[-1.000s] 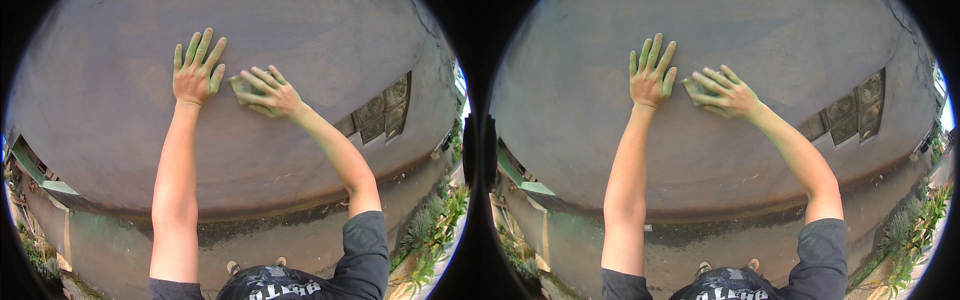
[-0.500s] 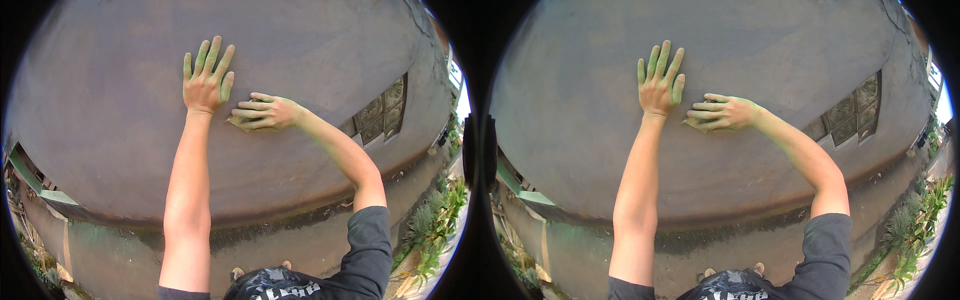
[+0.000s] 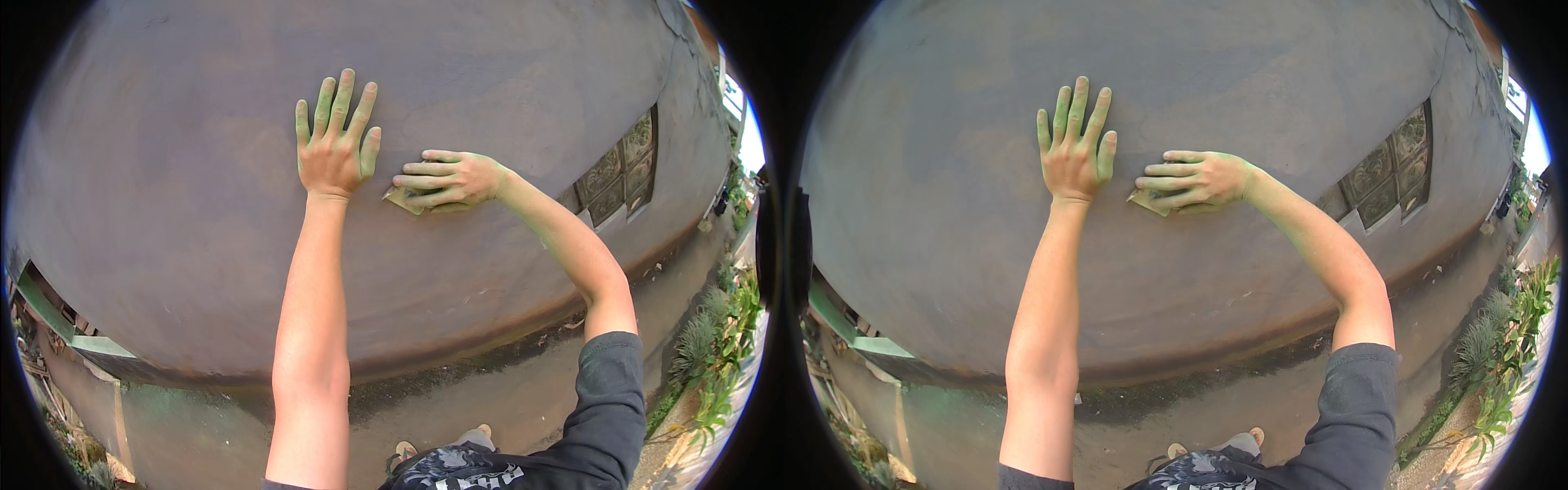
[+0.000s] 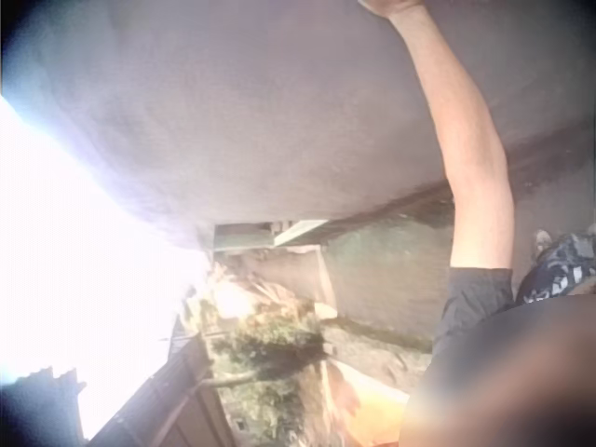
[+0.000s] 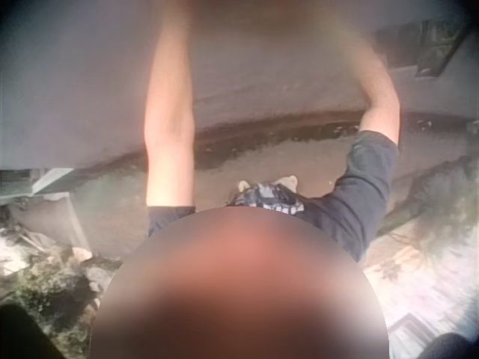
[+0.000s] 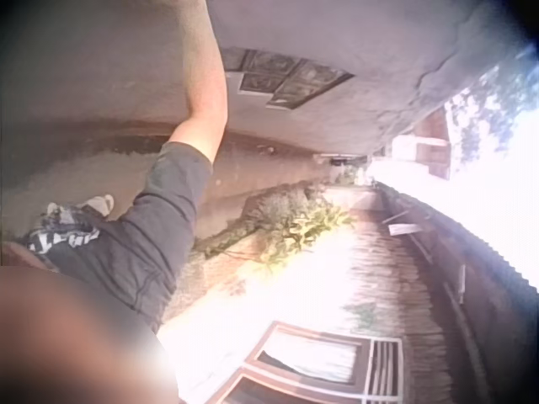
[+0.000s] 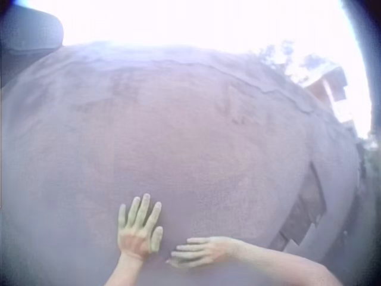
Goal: The person smooths a curved exterior wall using a green sanding block held in the right hand while the left hand supports the surface. The person moves the block in circular and linear motions across the wall, working around a decorative tile inset.
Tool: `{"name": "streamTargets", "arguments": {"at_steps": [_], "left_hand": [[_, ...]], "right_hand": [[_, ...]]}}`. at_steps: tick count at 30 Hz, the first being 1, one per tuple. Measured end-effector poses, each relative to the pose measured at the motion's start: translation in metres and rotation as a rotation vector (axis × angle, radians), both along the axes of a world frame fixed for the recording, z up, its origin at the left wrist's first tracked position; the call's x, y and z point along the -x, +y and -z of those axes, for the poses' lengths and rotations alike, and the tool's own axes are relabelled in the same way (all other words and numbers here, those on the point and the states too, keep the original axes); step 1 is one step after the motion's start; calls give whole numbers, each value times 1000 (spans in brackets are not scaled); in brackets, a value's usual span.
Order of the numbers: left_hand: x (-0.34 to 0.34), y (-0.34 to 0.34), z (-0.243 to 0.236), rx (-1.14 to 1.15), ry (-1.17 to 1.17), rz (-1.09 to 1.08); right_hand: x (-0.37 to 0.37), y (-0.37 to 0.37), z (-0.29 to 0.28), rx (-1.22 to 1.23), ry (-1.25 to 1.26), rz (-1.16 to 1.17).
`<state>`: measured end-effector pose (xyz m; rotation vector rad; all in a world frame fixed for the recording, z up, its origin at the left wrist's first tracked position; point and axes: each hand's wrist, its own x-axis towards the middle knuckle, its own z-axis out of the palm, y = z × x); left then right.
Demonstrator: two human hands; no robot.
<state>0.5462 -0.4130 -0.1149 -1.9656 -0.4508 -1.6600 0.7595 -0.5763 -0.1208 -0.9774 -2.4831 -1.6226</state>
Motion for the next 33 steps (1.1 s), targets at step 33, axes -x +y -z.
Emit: {"name": "streamTargets", "arguments": {"at_steps": [33], "left_hand": [[10, 7, 13, -248, 325, 152]], "right_hand": [[1, 22, 30, -342, 662, -144]]}}
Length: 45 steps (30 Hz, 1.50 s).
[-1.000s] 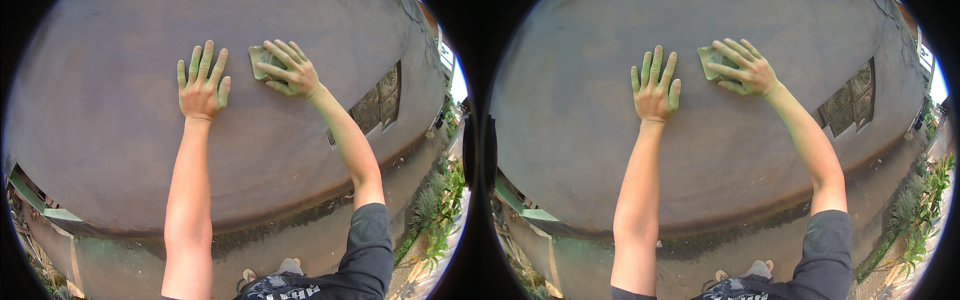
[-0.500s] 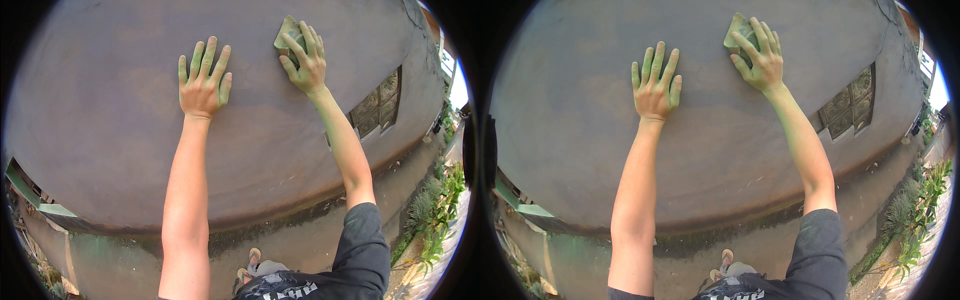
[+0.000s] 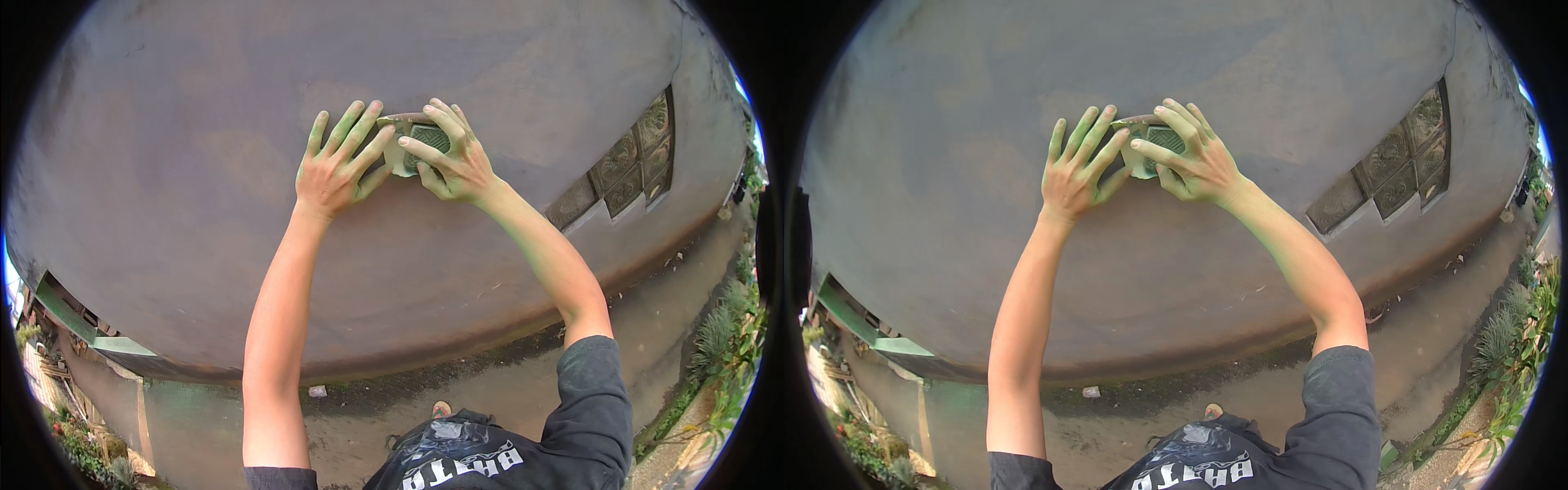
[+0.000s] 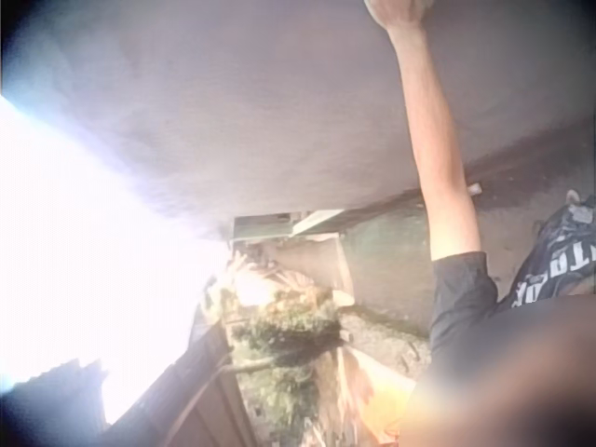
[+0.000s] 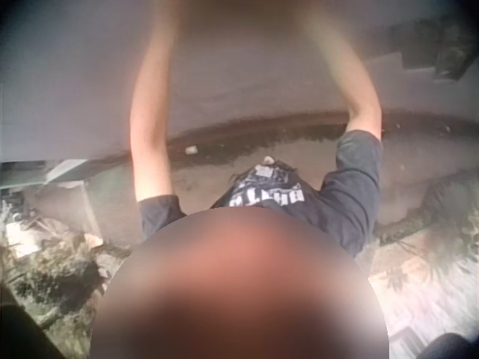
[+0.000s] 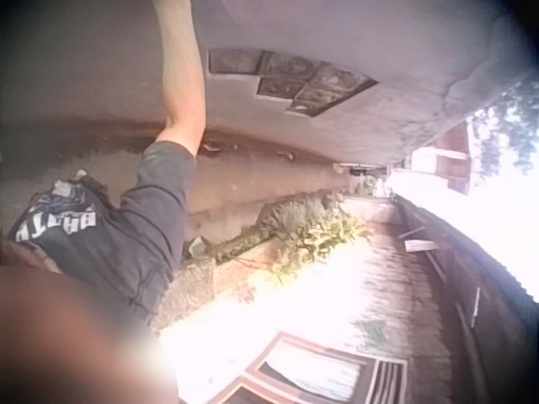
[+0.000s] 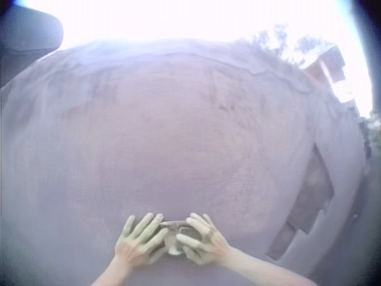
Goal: The person smooths a curved exterior wall using a green sanding block held in the right hand while the left hand supports the surface. The person moves the block in circular and linear motions across the wall, working around a decorative tile inset.
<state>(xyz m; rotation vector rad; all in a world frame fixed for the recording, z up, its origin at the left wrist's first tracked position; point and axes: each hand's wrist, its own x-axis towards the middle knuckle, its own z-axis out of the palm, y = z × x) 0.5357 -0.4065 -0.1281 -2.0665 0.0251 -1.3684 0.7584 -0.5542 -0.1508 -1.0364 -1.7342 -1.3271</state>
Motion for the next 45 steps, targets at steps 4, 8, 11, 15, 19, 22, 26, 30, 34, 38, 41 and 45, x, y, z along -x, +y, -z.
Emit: {"name": "streamTargets", "arguments": {"at_steps": [4, 8, 11, 15, 19, 22, 26, 30, 34, 38, 41, 45], "left_hand": [[0, -1, -1, 16, -8, -12], [3, -6, -4, 77, 31, 12], [4, -8, -5, 105, 39, 71], [3, -5, -3, 28, 17, -50], [1, 2, 1, -30, -9, -29], [2, 7, 2, -47, -21, -33], [5, 9, 1, 35, -120, -13], [5, 5, 3, 217, -283, -15], [8, 4, 1, 275, -277, -127], [25, 14, -13, 210, -214, -152], [39, 25, -23, 236, -327, -62], [44, 30, -24, 247, -327, -204]], "right_hand": [[-6, 6, 15, -212, -2, 46], [-4, 7, 25, -201, -139, 162], [2, 4, 14, -112, -196, 93], [11, -1, -4, 27, -97, 17], [19, 5, 1, 121, -85, 25], [8, 7, -12, 12, -182, 95], [-23, -6, -88, -65, -80, 298], [-19, -16, -143, -426, 373, 351], [37, -2, -66, -113, -121, 224], [23, -4, -37, 256, -738, 136], [-28, -12, -107, -53, -203, 366], [-13, -1, -126, -465, 359, 338]]}}
